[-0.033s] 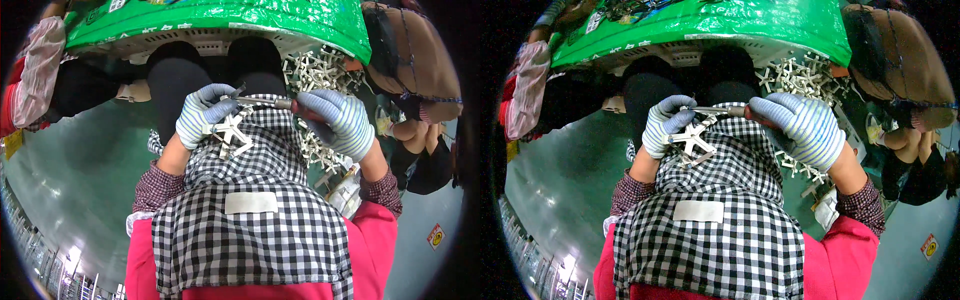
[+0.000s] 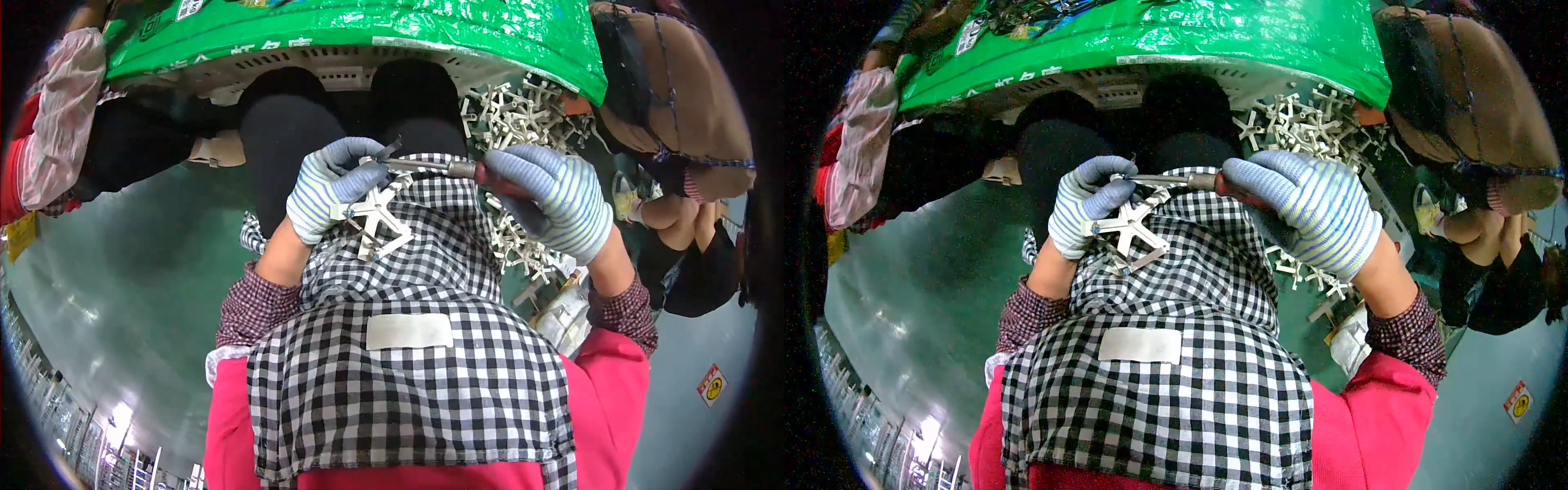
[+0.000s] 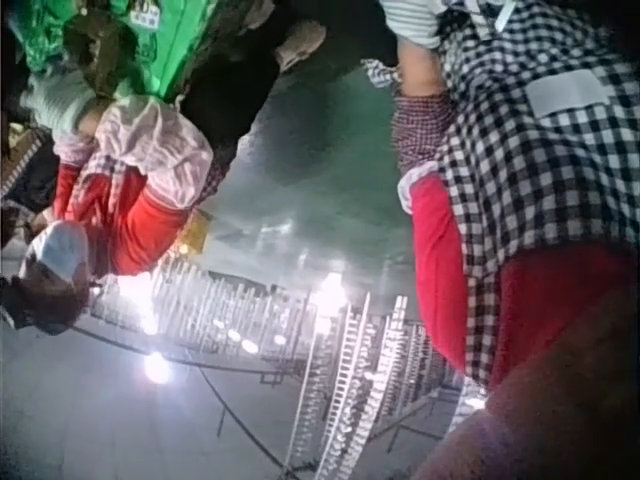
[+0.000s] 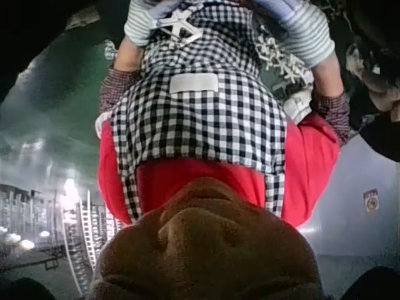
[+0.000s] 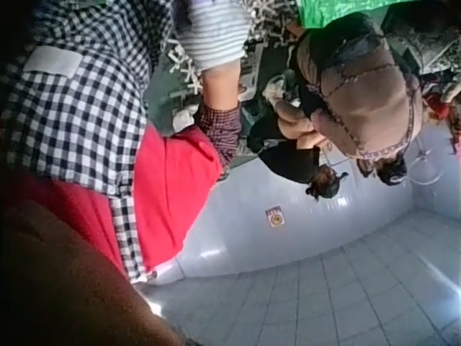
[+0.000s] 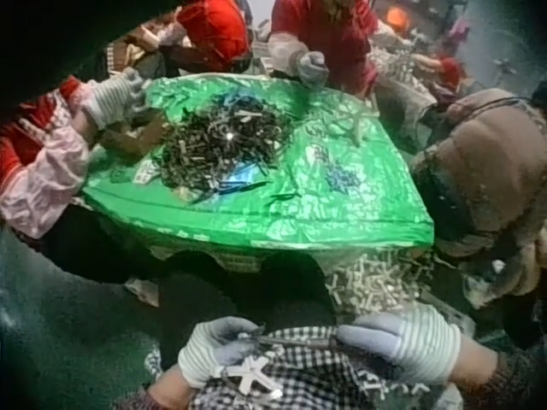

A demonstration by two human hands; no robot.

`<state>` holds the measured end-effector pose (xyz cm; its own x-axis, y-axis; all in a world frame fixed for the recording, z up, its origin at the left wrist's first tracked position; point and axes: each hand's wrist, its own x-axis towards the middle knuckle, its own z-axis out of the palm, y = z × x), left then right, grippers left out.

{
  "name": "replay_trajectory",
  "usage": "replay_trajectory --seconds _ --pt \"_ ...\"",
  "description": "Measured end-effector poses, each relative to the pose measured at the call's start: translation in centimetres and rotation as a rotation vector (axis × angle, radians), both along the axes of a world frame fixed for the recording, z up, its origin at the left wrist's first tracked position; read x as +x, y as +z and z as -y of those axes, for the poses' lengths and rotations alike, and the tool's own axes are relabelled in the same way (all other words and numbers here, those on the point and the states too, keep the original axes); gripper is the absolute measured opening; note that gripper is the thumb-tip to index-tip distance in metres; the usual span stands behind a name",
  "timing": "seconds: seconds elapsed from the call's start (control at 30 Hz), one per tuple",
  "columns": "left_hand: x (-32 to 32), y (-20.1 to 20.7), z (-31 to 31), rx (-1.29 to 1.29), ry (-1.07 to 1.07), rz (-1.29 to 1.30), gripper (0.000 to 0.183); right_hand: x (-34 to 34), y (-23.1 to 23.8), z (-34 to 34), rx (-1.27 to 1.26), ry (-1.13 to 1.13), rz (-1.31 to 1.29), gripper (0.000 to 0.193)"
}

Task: The person assembles small plastic components onto a white plastic base using pliers and a screwdriver.

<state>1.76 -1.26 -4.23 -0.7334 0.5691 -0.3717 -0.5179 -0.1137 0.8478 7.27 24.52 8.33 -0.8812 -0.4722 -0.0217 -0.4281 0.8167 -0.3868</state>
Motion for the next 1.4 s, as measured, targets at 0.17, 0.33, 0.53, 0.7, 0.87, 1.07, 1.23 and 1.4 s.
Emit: replay_trajectory --seconds 0.17,0.33,0.53,0.7,0.87,1.07,1.23,1.4 --pt "0.2 0.7 -0.5 -0.121 -0.084 -0.094 0.022 -0.9 1.6 0.6 0.151 0.091 -0.074 0.038" --pt "1.1 0.0 -0.7 -0.178 -0.102 -0.055 0.021 -1.1 2.0 1.0 0.253 0.186 -0.071 0.034" --pt "1.8 0.2 -0.7 -0.148 -0.130 -0.025 0.026 -0.7 1.9 0.8 0.251 0.189 0.051 0.038" --pt "1.6 0.3 0.0 -0.011 -0.212 0.142 0.032 -0.8 1.0 0.5 0.202 0.170 -0.021 0.037" --pt "1.0 -0.2 -0.1 -0.069 -0.226 0.073 0.033 -1.3 0.9 0.4 0.188 0.147 -0.011 0.037" --pt "0.3 1.1 0.1 -0.020 -0.225 0.122 0.033 -2.4 1.9 0.2 0.138 0.164 0.009 0.042" --pt "0.7 -0.3 0.4 -0.115 -0.275 -0.255 0.035 -2.5 1.9 0.4 0.206 0.145 0.073 0.051" --pt "1.6 -0.4 -0.3 -0.030 -0.269 0.087 0.039 -2.5 2.3 0.7 0.179 0.061 0.274 0.037"
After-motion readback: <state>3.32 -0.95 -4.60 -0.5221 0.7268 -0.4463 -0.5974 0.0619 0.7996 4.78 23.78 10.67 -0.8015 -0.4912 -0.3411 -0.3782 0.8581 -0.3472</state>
